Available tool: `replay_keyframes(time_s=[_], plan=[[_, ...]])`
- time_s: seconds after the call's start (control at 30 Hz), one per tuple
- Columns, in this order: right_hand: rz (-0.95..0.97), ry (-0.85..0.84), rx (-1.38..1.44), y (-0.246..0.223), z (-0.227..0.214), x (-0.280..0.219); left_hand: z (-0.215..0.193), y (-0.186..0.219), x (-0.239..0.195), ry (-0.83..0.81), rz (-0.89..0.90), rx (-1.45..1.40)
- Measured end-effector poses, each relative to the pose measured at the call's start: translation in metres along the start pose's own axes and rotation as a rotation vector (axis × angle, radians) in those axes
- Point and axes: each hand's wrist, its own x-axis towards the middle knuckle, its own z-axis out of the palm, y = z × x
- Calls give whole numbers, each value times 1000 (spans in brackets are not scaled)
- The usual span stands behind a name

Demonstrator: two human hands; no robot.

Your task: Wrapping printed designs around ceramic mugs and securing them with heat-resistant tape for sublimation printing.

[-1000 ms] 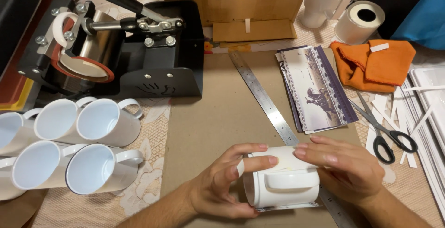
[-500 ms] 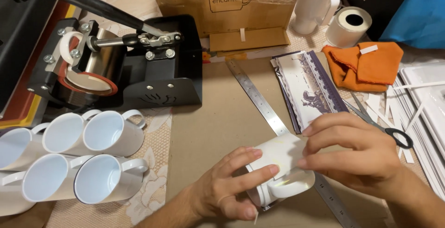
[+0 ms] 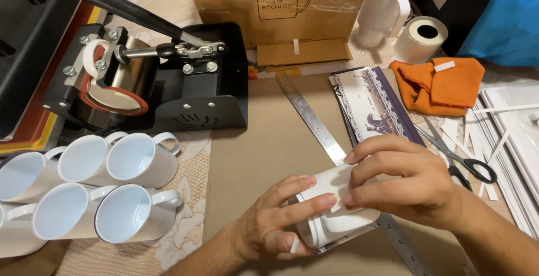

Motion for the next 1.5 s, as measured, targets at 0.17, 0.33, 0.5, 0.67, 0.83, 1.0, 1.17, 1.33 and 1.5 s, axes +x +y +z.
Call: replay_keyframes(time_s=[0.17, 0.33, 0.5, 0.67, 0.83, 1.0, 1.17, 1.33, 1.5], plan=[[137, -21, 62, -2, 4, 0, 3, 1, -5, 8, -88, -159], [398, 66, 57, -18, -17, -2, -2, 10, 9, 126, -346, -418], [634, -231, 108, -44, -37, 14, -7, 15, 19, 167, -619, -493], [670, -538, -32, -41, -31, 9, -11, 15, 20, 183, -778, -525], [812, -692, -172, -40, -25, 19, -12, 17, 23, 208, -809, -511], [865, -763, -263, -39, -20, 23, -13, 16, 23, 216, -819, -494], [817, -737, -272, -37, -15, 24, -13, 18, 25, 237, -827, -506], [880, -782, -330, -38, -11, 26, -14, 18, 25, 237, -816, -499], [807, -695, -363, -33, -1, 12, -13, 17, 22, 223, -790, -456]])
